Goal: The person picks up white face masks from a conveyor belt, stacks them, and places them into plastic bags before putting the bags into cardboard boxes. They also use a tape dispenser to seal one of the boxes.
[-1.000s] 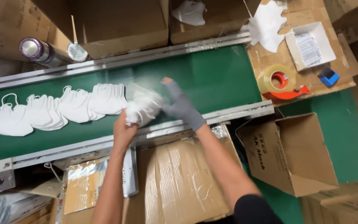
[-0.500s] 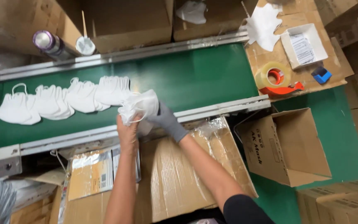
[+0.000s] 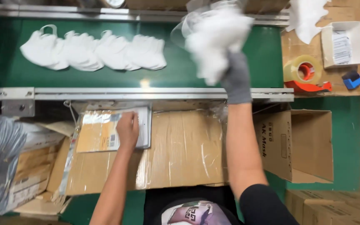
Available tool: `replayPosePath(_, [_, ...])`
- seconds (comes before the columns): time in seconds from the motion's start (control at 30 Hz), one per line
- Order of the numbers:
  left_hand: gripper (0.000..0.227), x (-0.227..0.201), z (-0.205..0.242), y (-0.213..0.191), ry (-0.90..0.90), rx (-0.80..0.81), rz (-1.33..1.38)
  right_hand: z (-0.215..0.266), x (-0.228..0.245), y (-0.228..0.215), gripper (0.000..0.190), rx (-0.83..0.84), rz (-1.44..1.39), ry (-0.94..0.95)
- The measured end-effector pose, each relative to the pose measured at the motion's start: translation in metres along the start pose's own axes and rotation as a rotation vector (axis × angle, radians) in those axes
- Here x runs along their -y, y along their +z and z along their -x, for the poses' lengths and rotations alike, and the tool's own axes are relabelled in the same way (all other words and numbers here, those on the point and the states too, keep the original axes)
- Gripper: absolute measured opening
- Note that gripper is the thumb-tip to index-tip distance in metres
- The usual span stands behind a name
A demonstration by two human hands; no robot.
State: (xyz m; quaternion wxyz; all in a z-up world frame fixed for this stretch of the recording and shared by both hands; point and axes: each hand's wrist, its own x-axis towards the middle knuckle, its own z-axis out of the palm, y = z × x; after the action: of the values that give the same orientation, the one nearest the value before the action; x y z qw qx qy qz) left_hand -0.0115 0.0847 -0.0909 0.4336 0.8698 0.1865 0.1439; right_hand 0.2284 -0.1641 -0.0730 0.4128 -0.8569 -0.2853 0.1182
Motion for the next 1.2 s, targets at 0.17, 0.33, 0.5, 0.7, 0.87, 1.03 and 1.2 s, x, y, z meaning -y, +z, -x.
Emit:
replayPosePath(0.17, [0.030,0.026,0.029,-0.049,-0.171,0.323,-0.719,0.021,0.004,-0.002,0.056,0.050,0.004,0.152])
replayPosePath(0.33, [0.030,0.051,-0.038,0.003,-0.402,0.644,-0.832,0.045,0.050,0.018,0.064,-0.057,-0.817,0.325])
replayPosePath(0.5, [0.026,0.060,-0.020,0.003,-0.546,0.394,-0.729,0.068,0.068,0.045,0.063,-0.020,-0.678,0.354])
replayPosePath(0.7, [0.022,0.066,0.034,-0.001,-0.251,0.090,-0.572,0.082,0.111,0.109,0.055,0.100,-1.190,0.453])
replayPosePath(0.87, [0.038,-0.023,0.075,0.002,0.245,-0.432,-0.019,0.095,0.126,0.160,0.051,0.298,-1.738,0.850])
replayPosePath(1.03, [0.006,-0.017,0.071,-0.002,-0.025,-0.405,-0.302,0.117,0.096,0.134,0.045,0.023,-0.658,0.457])
replayPosePath(1.2, [0.012,-0.067,0.057,-0.009,0.349,-0.278,-0.220,0.131,0.183,0.091,0.064,-0.242,0.035,0.156])
